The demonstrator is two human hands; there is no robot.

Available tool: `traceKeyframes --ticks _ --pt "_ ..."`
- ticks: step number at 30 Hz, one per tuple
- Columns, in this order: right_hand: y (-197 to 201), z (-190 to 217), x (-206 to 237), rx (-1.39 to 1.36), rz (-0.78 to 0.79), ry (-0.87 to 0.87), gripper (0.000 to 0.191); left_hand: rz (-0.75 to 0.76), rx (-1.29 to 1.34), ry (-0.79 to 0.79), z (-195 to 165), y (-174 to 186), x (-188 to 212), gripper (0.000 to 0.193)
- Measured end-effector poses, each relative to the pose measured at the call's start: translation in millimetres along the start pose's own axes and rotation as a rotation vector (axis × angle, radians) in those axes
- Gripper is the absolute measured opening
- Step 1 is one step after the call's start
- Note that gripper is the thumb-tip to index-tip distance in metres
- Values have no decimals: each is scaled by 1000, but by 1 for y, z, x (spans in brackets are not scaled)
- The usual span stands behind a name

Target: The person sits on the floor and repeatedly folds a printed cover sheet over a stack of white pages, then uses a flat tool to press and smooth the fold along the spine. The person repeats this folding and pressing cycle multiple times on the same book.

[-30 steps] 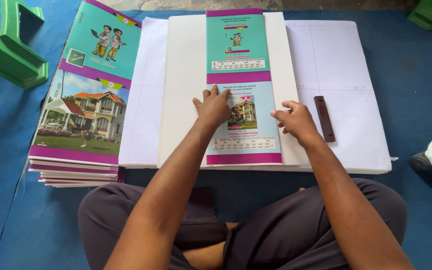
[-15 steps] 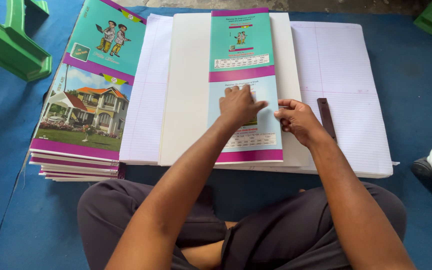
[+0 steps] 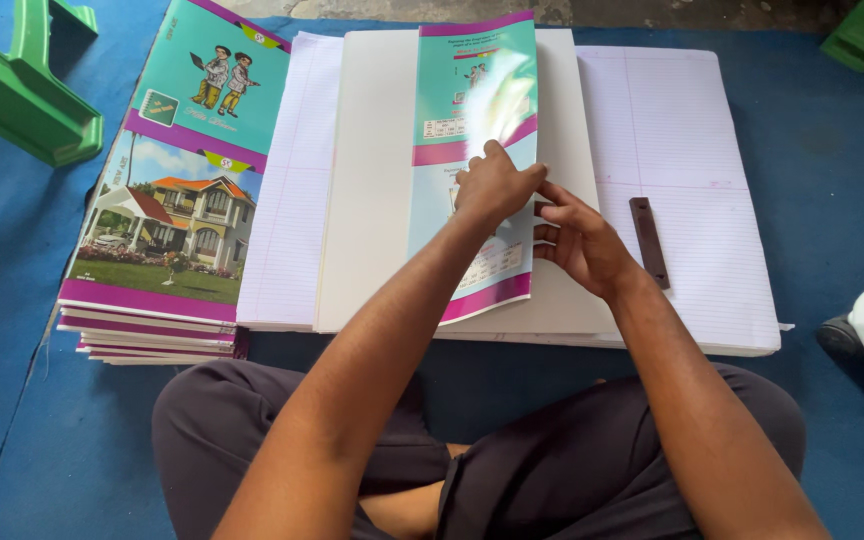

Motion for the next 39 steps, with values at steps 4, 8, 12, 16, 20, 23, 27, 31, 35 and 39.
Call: traceKeyframes --ticks 4,8,12,16,20,23,27,31,35,39 --pt "-10 0 -2 -6 82 14 86 -44 56 -41 5 8 -7 77" --pt "3 -5 -3 47 -8 -31 83 -25 146 -60 8 12 -13 73" --pt "16 -14 -4 100 -106 -63 80 -31 206 -95 12 27 -18 64" --pt "23 -22 -8 155 -150 -105 83 -118 180 -212 0 58 -16 58" --pt "25 -26 -9 239 -188 -136 85 -55 185 -124 2 85 -7 54" --pt "23 -27 -9 283 -192 -145 85 -38 242 -45 9 106 0 55" --pt "22 -27 -7 292 -202 -143 86 -197 50 -254 -6 140 7 52" --pt "23 -29 -6 307 -209 -145 86 -159 6 -241 5 161 6 50" --pt "24 -32 -7 324 -202 -142 88 -231 -52 -319 12 190 6 47" --pt "25 -34 -8 335 -199 -138 87 -279 -96 -242 39 221 -2 47"
Point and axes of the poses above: each hand's wrist, its own x-axis away from the middle knuckle, its own y-axis out of the back of the hand, z = x × y, the point moved 9 cm from there along -x, towards the middle knuckle, and after that the axes turned 2 degrees about x, right-handed, at the moved point
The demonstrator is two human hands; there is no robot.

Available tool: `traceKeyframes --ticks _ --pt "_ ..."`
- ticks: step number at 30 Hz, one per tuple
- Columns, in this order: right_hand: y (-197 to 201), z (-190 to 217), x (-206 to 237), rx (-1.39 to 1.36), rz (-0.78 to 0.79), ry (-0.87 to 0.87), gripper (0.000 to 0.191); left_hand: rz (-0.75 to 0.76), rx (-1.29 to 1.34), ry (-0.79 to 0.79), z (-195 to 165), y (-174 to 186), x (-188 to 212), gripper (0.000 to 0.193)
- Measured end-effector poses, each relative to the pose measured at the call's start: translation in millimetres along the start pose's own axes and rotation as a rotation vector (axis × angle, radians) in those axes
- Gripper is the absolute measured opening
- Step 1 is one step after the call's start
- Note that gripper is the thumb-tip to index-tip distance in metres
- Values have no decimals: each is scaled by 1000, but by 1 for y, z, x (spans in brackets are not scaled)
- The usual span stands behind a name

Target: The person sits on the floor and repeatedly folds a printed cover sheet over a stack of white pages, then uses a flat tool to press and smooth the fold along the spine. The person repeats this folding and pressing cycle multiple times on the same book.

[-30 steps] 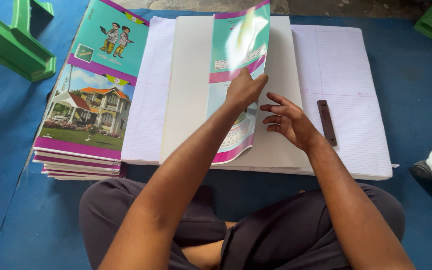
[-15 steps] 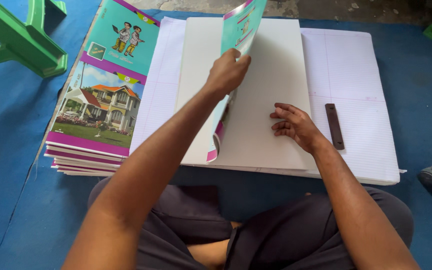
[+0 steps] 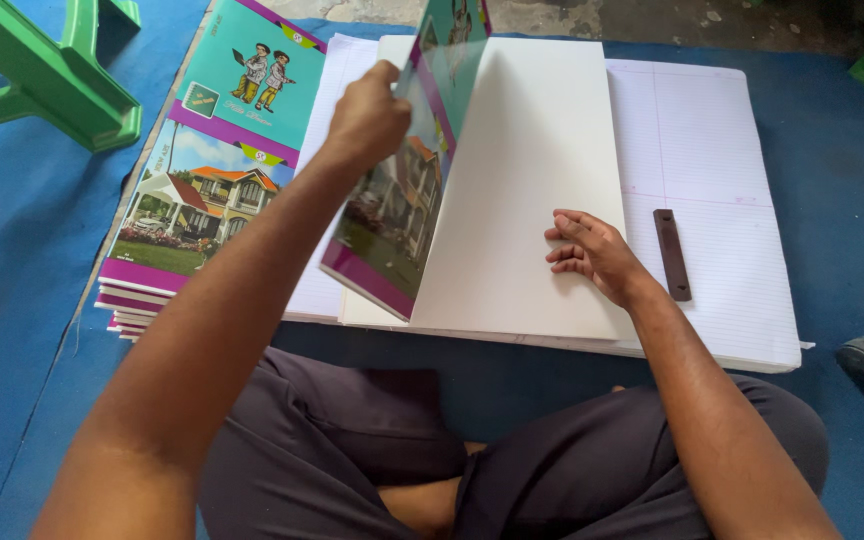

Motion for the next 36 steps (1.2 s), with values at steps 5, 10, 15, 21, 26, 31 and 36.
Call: traceKeyframes --ticks 5,10,15,21,26,31,36 --pt "-2 -1 -1 -5 11 9 83 -68 -77 85 40 28 -1 45" --pt "-1 -3 -1 -4 0 13 80 -132 -122 166 76 54 -1 46" --pt "0 -5 -3 -8 -11 17 78 -197 -168 190 103 90 4 44" --pt "-1 -5 -3 -6 -12 19 77 -192 -188 295 129 127 12 42" --pt "-3 -2 0 23 -36 15 78 -334 -316 158 134 165 20 44" --pt "-4 1 4 15 -41 13 77 -308 -384 247 158 182 29 44" --pt "-5 0 4 7 -38 15 75 -350 -432 166 164 196 40 49"
Point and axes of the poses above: each hand's wrist, its own x-axis away from the middle knuckle, its own y-axis out of the back of the hand, z = x × y, the point moved 9 cm from there along -x, towards the middle knuckle, and after that the axes turned 2 degrees about x, right-handed, at the moved point
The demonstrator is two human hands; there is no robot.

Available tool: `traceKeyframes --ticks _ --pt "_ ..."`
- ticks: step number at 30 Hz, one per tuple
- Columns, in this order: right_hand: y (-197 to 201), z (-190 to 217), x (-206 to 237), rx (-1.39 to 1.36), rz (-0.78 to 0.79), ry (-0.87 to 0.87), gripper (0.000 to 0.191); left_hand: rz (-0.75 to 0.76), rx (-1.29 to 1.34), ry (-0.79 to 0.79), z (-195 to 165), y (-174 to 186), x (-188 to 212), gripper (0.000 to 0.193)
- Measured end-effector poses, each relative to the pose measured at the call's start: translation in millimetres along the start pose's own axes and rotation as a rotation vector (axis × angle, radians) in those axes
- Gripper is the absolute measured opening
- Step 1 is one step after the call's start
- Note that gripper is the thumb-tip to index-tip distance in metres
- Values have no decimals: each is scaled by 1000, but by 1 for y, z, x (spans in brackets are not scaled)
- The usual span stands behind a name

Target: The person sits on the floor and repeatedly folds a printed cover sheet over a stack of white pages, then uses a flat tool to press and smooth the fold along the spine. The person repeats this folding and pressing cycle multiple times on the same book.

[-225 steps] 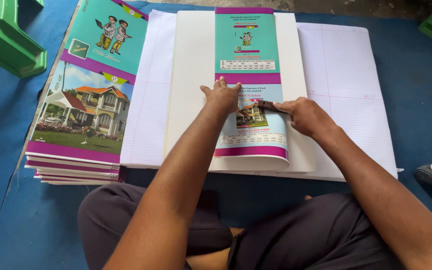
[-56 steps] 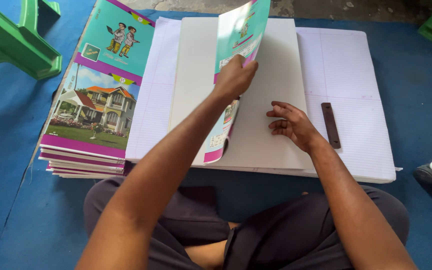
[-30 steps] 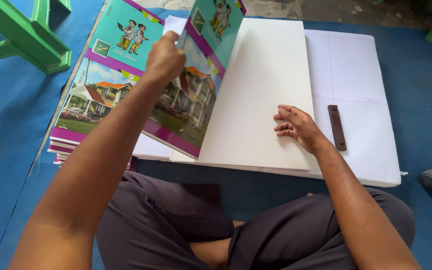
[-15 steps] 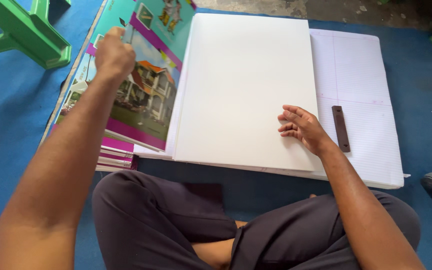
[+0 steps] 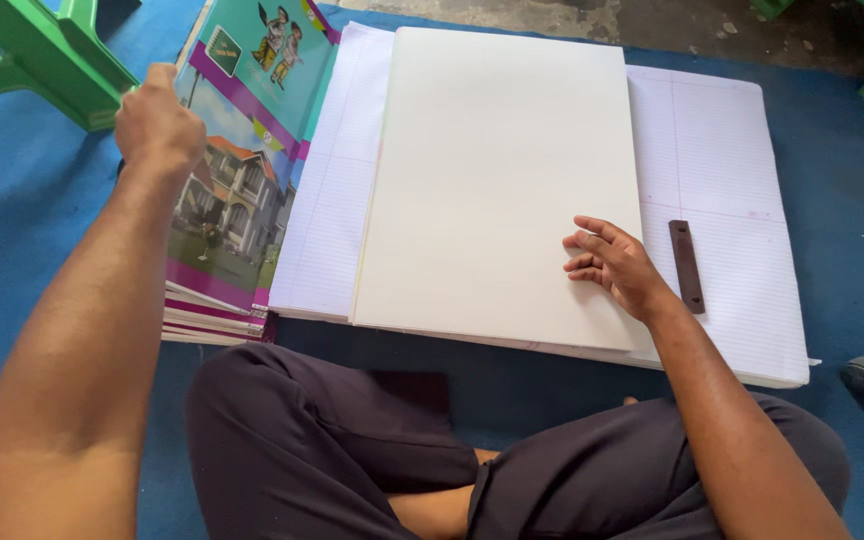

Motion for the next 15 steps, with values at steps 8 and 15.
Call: traceKeyframes --ticks 8,15 --pt "-5 4 1 15 -18 2 76 -14 -30 -74 15 -6 0 48" --pt "-10 2 2 41 -27 4 78 -84 -20 -79 27 -20 4 48"
Point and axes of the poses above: each hand's wrist, its own x-axis away from the middle knuckle, its own y-axis out of the back of the hand, z = x × y, the point moved 9 cm from there along -x, towards the middle knuckle, and after that the axes turned 2 degrees about x, right-handed, at the moved point
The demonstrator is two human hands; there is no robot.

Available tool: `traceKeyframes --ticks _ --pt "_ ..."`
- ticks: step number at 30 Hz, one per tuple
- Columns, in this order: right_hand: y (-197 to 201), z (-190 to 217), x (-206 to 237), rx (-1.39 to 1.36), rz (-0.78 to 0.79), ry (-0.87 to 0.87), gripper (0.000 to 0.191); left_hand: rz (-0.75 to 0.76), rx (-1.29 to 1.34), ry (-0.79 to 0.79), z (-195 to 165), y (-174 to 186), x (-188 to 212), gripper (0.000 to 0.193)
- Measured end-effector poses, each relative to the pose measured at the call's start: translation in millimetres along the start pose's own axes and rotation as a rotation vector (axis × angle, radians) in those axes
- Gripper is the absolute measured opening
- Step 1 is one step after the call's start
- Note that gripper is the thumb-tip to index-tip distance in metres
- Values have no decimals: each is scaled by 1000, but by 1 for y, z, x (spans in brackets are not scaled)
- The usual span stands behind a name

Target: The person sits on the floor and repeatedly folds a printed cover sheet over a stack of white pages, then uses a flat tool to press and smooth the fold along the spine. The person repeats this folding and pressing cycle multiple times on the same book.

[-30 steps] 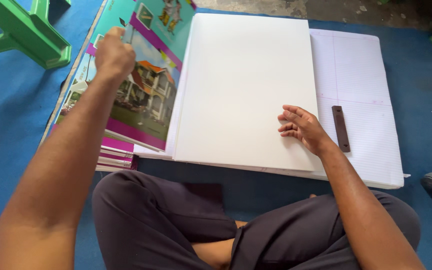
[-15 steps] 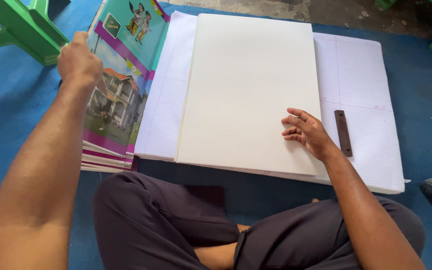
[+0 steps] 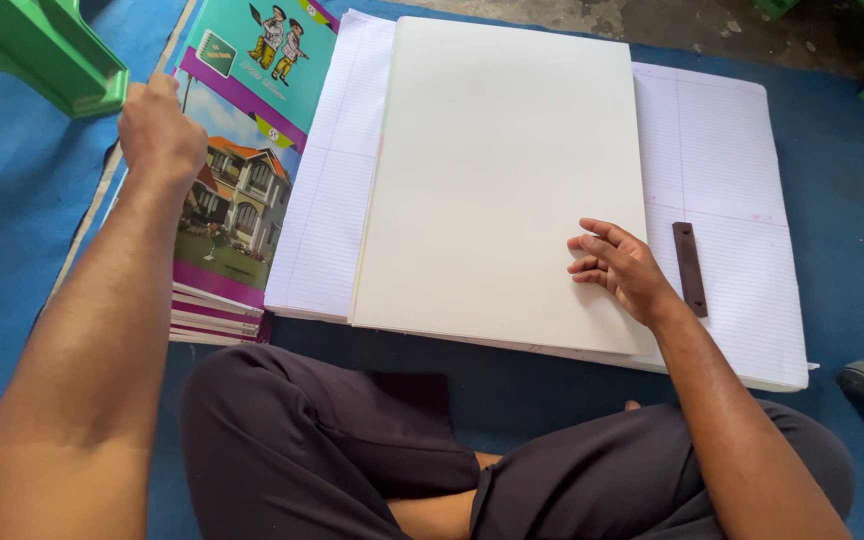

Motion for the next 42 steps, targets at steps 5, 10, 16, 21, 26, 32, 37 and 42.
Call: traceKeyframes --ticks 5,10,16,21,26,32,37,42 --pt "1 -1 -3 9 -16 -8 75 -109 -157 -13 -10 -1 2 40" --pt "0 4 -1 -5 -1 -7 71 25 128 91 -20 -33 15 24" --pt "8 3 2 -6 -43 0 69 61 526 241 -52 -99 57 23" --pt "36 -6 0 113 -173 12 59 120 712 186 -87 -154 100 21" --pt "75 -5 -1 529 -418 94 56 132 594 85 -126 -170 134 20" --pt "100 -12 0 822 -536 39 83 194 518 119 -159 -155 159 34" --pt "110 -36 -8 755 -485 -139 100 241 402 78 -174 -143 167 34" --pt "104 -38 -11 765 -398 -129 87 228 323 -2 -185 -138 170 31"
Point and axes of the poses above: each hand's wrist, its own x-axis away from the middle knuckle, its own y-axis out of the back of the hand, z = x × y, the point moved 9 cm from there along -x, towards the middle knuckle, and after that the axes turned 2 degrees about x, right-handed, at the moved point
